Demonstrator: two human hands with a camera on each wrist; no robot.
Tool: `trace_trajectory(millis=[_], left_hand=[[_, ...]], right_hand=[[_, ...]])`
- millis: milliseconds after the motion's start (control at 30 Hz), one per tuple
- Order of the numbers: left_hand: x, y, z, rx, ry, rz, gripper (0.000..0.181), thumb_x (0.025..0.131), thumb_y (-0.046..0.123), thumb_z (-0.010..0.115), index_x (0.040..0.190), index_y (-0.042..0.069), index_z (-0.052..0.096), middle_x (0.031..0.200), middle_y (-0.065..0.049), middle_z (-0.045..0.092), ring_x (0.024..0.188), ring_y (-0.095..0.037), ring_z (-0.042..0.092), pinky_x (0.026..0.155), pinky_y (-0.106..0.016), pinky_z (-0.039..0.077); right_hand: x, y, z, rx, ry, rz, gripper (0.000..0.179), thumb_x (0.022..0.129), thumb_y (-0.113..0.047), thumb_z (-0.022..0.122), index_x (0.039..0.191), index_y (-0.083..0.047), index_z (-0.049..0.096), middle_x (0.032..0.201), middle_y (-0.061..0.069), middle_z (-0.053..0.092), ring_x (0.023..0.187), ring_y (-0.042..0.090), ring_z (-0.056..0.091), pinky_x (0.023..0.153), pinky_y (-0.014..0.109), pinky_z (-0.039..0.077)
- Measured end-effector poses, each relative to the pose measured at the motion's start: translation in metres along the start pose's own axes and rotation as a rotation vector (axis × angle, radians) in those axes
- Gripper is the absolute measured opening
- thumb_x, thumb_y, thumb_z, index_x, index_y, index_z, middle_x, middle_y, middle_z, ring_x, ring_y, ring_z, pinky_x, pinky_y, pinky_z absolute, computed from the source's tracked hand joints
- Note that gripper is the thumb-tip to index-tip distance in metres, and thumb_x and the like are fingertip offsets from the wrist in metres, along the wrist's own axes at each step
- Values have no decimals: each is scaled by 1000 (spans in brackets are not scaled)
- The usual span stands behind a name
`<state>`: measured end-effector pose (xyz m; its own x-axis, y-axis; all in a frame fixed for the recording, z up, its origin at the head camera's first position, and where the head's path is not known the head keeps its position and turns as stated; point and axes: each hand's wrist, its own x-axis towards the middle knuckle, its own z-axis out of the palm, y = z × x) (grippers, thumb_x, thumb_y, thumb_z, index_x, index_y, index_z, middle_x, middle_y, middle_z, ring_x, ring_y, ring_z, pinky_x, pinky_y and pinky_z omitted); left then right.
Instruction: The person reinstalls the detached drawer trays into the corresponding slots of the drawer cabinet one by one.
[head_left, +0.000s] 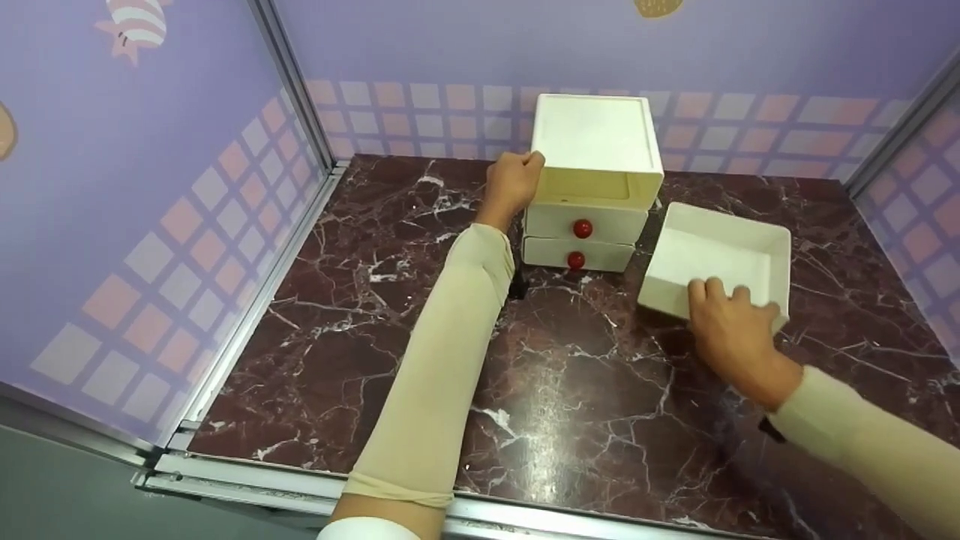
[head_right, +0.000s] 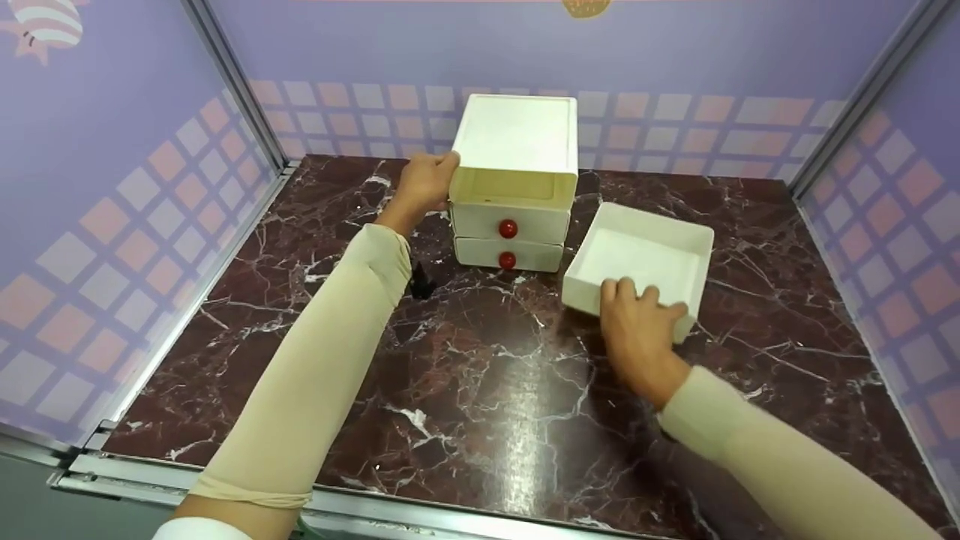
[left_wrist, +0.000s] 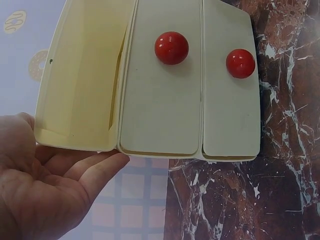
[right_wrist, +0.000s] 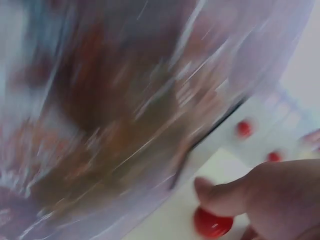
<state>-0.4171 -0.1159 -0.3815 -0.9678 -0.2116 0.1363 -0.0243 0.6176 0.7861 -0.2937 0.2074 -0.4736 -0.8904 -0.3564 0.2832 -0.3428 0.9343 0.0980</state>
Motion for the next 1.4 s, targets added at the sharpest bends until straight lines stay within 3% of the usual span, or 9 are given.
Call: trace_trajectory(millis=[167, 367, 533, 700, 933, 1133, 1233, 1300, 1400], left_hand=[[1, 0, -1, 2, 17, -12, 48, 103, 34, 45, 58, 21, 32, 65, 0, 40, 77, -20, 50, 71, -28, 42], [3, -2, -3, 3, 3, -17, 50, 103, 34, 45, 57, 22, 31, 58, 4, 37, 67, -17, 45, 62, -26, 36], [4, -2, -6, -4, -20, -26, 50, 103, 35, 44, 56, 21, 34, 58, 5, 40, 71, -18, 51, 66, -26, 42], [2, -1, -10, 8, -73, -53, 49, 104, 36, 42, 58, 19, 37, 63, 2, 45, 86, -23, 60, 77, -28, 48], [3, -1, -15, -45, -166, -90, 49, 106, 37, 40, 61, 18, 36, 59, 3, 38, 64, -16, 48, 61, -26, 42], [6, -1, -23, -140, -267, -150, 43, 107, 39, 41, 76, 11, 52, 103, -8, 61, 98, -18, 56, 90, -30, 47], [6, -2, -26, -152, -306, -186, 44, 107, 40, 39, 112, 7, 68, 139, -8, 58, 127, -18, 53, 112, -33, 40], [6, -3, -26, -145, -313, -194, 47, 107, 41, 39, 136, 14, 64, 151, -4, 52, 136, -17, 49, 117, -35, 37], [7, -4, -25, -120, -321, -175, 49, 107, 41, 38, 143, 15, 59, 154, -5, 50, 137, -17, 49, 117, -35, 37]], right_hand=[[-39, -41, -34, -16, 108, -45, 36, 70, 12, 61, 98, 2, 42, 85, 15, 46, 72, 43, 50, 59, 75, 40], [-64, -88, -58, -36, 66, -147, 48, 61, 11, 65, 104, -1, 48, 85, 10, 47, 73, 36, 51, 68, 67, 45], [-63, -126, -55, -71, 22, -225, 60, 59, 9, 72, 113, -5, 50, 94, 9, 53, 81, 33, 55, 75, 59, 50], [-60, -151, -43, -101, 93, -260, 46, 66, 11, 62, 106, -6, 46, 90, 6, 45, 77, 31, 51, 65, 50, 43], [-45, -152, -53, -106, 154, -251, 54, 62, 10, 68, 109, -4, 46, 90, 7, 46, 74, 32, 51, 65, 51, 43], [-15, -148, -67, -103, 245, -220, 32, 82, 3, 62, 110, -4, 47, 87, 7, 47, 71, 32, 49, 68, 54, 43], [-3, -148, -67, -103, 276, -223, 23, 88, 1, 58, 108, -3, 48, 84, 7, 45, 68, 32, 48, 66, 53, 42], [0, -149, -66, -114, 284, -226, 21, 90, -1, 57, 108, -3, 48, 84, 7, 45, 68, 32, 47, 66, 54, 42], [2, -150, -63, -141, 302, -233, 19, 91, -3, 57, 108, -3, 48, 84, 7, 43, 68, 32, 47, 66, 55, 41]])
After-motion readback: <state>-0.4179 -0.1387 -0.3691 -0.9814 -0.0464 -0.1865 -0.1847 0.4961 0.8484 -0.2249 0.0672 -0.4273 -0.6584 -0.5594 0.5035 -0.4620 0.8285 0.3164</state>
